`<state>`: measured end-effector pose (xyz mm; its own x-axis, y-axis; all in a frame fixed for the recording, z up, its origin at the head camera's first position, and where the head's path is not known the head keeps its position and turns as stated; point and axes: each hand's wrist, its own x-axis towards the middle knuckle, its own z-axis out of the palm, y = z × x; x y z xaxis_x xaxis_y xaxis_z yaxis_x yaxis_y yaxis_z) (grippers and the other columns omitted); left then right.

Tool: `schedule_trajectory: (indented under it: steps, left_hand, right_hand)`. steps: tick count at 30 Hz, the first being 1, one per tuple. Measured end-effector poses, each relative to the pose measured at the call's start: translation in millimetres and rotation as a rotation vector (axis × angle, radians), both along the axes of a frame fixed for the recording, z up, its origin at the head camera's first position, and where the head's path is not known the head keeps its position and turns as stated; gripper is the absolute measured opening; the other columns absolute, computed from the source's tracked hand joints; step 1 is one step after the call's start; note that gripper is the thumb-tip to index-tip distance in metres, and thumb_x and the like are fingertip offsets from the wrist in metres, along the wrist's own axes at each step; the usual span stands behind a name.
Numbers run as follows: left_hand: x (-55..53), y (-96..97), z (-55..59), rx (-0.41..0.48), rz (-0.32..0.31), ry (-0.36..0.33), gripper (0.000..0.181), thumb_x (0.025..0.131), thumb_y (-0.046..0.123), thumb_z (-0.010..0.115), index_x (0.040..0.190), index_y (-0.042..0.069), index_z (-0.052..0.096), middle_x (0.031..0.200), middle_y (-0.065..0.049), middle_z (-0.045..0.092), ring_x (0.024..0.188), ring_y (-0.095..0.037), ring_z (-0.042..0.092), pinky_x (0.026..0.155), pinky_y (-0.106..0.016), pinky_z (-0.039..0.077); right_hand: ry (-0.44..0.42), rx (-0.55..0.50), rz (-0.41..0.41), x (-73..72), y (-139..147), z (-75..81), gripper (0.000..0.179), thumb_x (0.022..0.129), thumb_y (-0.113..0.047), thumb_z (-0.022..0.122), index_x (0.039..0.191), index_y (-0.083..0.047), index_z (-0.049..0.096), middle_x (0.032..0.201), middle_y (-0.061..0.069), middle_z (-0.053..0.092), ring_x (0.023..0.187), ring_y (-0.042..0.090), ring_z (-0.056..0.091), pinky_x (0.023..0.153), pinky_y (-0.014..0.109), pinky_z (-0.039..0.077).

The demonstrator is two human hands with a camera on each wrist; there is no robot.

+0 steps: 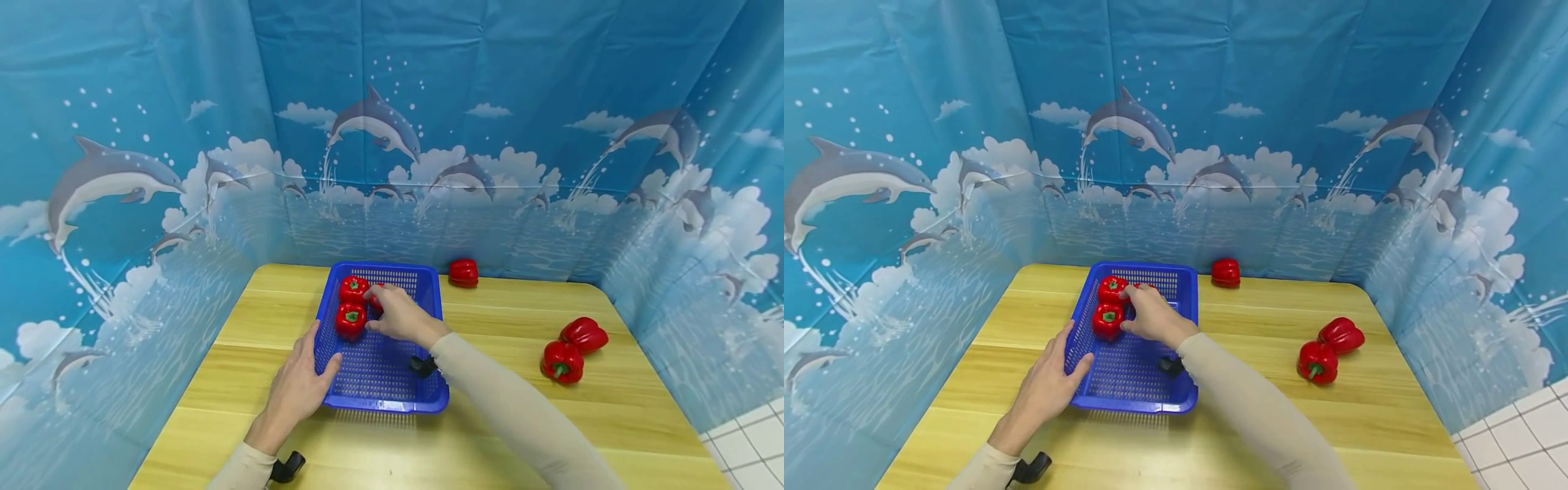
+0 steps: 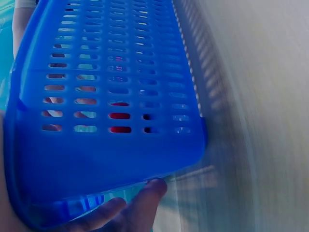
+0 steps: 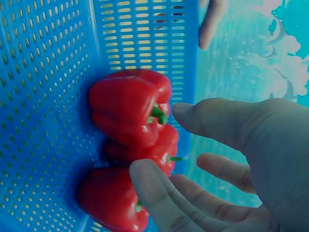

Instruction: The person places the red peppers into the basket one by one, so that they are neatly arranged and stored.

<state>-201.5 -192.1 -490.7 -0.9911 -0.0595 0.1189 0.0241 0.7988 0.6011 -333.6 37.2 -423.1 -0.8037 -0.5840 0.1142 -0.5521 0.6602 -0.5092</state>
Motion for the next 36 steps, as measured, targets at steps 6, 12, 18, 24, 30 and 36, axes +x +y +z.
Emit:
schedule_trajectory:
  steps: [6,12,18,24,30,36]
  left_hand:
    - [0.6,-1.4,5.2,-0.057,-0.005,-0.025,0.097,0.114,0.055,0.070,0.187,0.009,0.024,0.161,-0.032,0.064,0.121,-0.046,0.078,0.099,-0.064,0.070]
    - [-0.9,-3.5,9.4,-0.055,-0.041,-0.077,0.112,0.109,0.064,0.073,0.188,0.008,0.016,0.166,-0.033,0.059,0.125,-0.047,0.077,0.100,-0.065,0.070]
    - [2.4,-9.4,8.0,0.057,-0.070,-0.118,0.122,0.103,0.064,0.081,0.189,0.012,0.011,0.184,-0.032,0.038,0.156,-0.060,0.059,0.122,-0.080,0.054]
    - [5.9,-16.2,9.9,0.037,-0.120,-0.156,0.131,0.099,0.069,0.083,0.190,0.015,0.005,0.188,-0.030,0.030,0.158,-0.061,0.057,0.120,-0.079,0.056]
    - [8.8,-20.0,11.8,0.002,-0.150,-0.204,0.139,0.096,0.080,0.080,0.190,0.018,-0.003,0.193,-0.028,0.022,0.168,-0.061,0.046,0.126,-0.081,0.050]
    - [8.3,-19.7,10.4,0.011,-0.151,-0.226,0.140,0.096,0.079,0.080,0.189,0.018,-0.005,0.196,-0.024,0.017,0.175,-0.058,0.033,0.133,-0.082,0.040]
  right_hand:
    - [-0.040,-0.037,-0.017,5.7,13,8.0,0.061,0.101,-0.016,0.094,0.154,0.000,0.068,0.145,0.027,0.075,0.095,0.024,0.085,0.088,0.040,0.075]
    - [-0.003,-0.044,-0.044,11.9,36,9.1,0.062,0.102,-0.021,0.093,0.155,-0.001,0.067,0.142,0.024,0.076,0.101,0.030,0.083,0.089,0.042,0.073]
    - [-0.015,-0.050,-0.067,17.0,62,8.1,0.057,0.105,-0.023,0.091,0.155,-0.004,0.068,0.149,0.022,0.073,0.119,0.037,0.083,0.098,0.048,0.073]
    - [-0.030,-0.057,-0.095,19.3,82,8.2,0.054,0.107,-0.024,0.089,0.155,-0.009,0.069,0.149,0.018,0.073,0.118,0.035,0.082,0.097,0.048,0.073]
    - [0.002,-0.069,-0.092,25.0,104,5.7,0.050,0.108,-0.025,0.087,0.152,-0.008,0.071,0.146,0.019,0.075,0.111,0.029,0.083,0.091,0.043,0.073]
    - [0.047,-0.103,-0.117,32.1,127,0.2,0.048,0.108,-0.021,0.086,0.150,-0.003,0.073,0.144,0.022,0.076,0.105,0.029,0.081,0.087,0.044,0.071]
